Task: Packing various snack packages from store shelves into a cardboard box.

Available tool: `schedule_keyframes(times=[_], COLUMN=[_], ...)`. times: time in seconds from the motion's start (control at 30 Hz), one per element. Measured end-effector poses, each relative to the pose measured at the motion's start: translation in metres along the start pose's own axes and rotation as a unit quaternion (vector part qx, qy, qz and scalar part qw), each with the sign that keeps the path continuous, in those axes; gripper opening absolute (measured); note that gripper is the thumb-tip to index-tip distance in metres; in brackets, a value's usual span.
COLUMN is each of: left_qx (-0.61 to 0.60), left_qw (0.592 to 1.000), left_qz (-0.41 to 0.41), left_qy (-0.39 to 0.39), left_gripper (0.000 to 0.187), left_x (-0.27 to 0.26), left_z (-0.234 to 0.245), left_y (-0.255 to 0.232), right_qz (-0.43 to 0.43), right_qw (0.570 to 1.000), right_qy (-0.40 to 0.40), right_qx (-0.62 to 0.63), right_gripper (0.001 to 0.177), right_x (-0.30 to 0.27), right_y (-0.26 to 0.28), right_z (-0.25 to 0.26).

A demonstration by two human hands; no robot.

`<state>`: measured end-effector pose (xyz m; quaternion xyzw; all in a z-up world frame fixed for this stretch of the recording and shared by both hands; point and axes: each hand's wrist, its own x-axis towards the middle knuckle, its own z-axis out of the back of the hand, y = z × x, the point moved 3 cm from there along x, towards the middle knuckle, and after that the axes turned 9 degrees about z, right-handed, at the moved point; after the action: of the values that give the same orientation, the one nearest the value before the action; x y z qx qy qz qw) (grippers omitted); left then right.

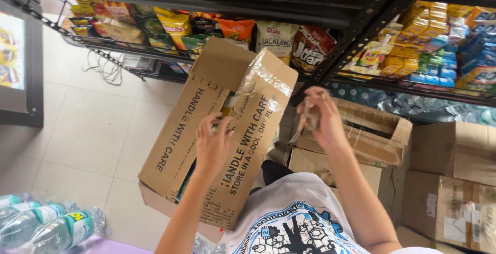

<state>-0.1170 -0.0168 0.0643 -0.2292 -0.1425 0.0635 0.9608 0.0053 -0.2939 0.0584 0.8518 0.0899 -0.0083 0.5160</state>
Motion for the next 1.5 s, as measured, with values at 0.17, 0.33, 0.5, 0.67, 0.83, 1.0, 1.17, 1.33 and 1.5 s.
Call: schedule_keyframes(times=[0.17,0.33,0.5,0.67,0.83,1.0,1.17,1.33,1.5], left_qx=[0.065,-0.488,-0.373,-0.285,-0.608,-0.618,-0.762,-0.703,-0.747], left_qw=[0.998,0.865,0.92,0.942,0.763,0.738,0.6,0.668,0.628], left_qz=[-0.028,0.114,0.044,0.069,0.199,0.262,0.225,0.16,0.14], left_qy=[0.001,-0.028,-0.113,-0.165,-0.093,-0.075,-0.096,-0.187,-0.169], left_gripper=[0.059,0.043,0.064,0.041,0.015,0.016,0.013,0.027,0.025], left_x=[-0.016,-0.017,-0.013,-0.012,-0.005,-0.005,-0.004,-0.014,-0.021], left_z=[-0.032,-0.038,-0.025,-0.039,-0.05,-0.042,-0.049,-0.053,0.038], left_y=[-0.021,-0.008,-0.017,-0.004,0.037,0.038,0.057,0.06,0.056], right_qz=[-0.056,-0.064,-0.095,-0.158,0.082,0.08,0.117,0.261,0.268], right_qw=[0.991,0.984,0.98,0.962,0.9,0.941,0.971,0.762,0.75], right_qy=[0.063,0.088,0.12,0.196,0.357,0.26,0.133,0.292,0.299], right_qx=[0.106,0.138,0.128,0.109,-0.235,-0.204,-0.163,-0.515,-0.525], right_gripper=[0.015,0.012,0.027,0.053,0.055,0.041,0.039,0.015,0.023], right_x=[-0.004,-0.007,-0.029,-0.037,-0.044,-0.049,-0.057,-0.105,-0.101], right_y=[-0.044,-0.066,-0.08,-0.098,-0.044,-0.044,-0.119,-0.134,-0.121], right_z=[-0.061,-0.105,-0.129,-0.122,-0.131,-0.121,-0.074,-0.095,-0.103])
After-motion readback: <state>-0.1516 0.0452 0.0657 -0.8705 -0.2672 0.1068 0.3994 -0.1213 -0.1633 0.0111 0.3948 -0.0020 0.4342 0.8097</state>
